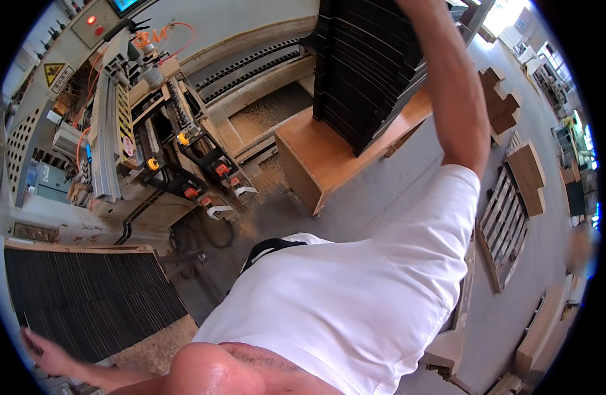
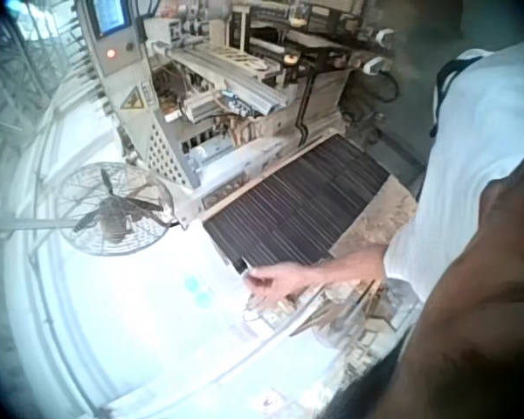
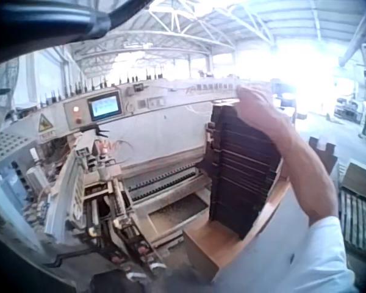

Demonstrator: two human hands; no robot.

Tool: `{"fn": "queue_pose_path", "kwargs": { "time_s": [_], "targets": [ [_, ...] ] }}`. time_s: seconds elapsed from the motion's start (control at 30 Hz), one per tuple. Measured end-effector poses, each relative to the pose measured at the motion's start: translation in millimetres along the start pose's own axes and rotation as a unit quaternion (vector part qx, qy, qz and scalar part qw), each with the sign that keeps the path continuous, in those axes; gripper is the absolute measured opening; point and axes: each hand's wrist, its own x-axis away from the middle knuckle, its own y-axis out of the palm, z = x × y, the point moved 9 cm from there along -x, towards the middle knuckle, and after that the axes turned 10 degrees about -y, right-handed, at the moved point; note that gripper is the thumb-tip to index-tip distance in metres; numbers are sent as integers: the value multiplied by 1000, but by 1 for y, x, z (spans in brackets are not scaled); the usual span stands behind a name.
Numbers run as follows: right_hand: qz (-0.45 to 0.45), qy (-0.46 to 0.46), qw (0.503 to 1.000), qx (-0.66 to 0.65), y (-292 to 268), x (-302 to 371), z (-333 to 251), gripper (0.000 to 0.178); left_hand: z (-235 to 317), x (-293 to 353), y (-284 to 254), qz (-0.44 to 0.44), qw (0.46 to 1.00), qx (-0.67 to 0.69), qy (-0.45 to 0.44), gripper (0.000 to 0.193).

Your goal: The person repeatedly picks up a small wooden frame, places it into a machine jig, and then removes it to place it on a stack. This cycle is performed multiple times throughout the clip.

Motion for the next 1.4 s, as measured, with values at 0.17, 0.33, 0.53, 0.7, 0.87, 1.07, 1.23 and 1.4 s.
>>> {"fn": "queue_pose_path", "kwargs": {
  "time_s": [0.17,0.33,0.53,0.7,0.87,1.07,1.23,1.4],
  "targets": [
    [-92,18,993,-71,20,10,12,18,149,174,114,-300,934,193,-12,19],
    [-100,-27,992,-65,58,12,77,32,212,312,244,-520,780,347,-29,16],
    [50,-119,990,-58,-14,29,-46,23,204,396,419,-594,638,432,-232,26],
    [95,-267,940,-190,-16,51,-194,19,181,430,564,-605,439,448,-490,46],
    [-45,-283,917,-276,56,65,-261,40,205,438,687,-566,375,467,-566,73],
    [-106,-199,914,-336,156,65,-295,29,221,429,765,-455,323,514,-652,87],
    [-109,-195,896,-383,204,57,-326,23,217,436,811,-405,287,553,-669,70],
    [-114,-229,863,-435,267,46,-378,20,222,439,789,-405,311,543,-666,57]
  ]
}}
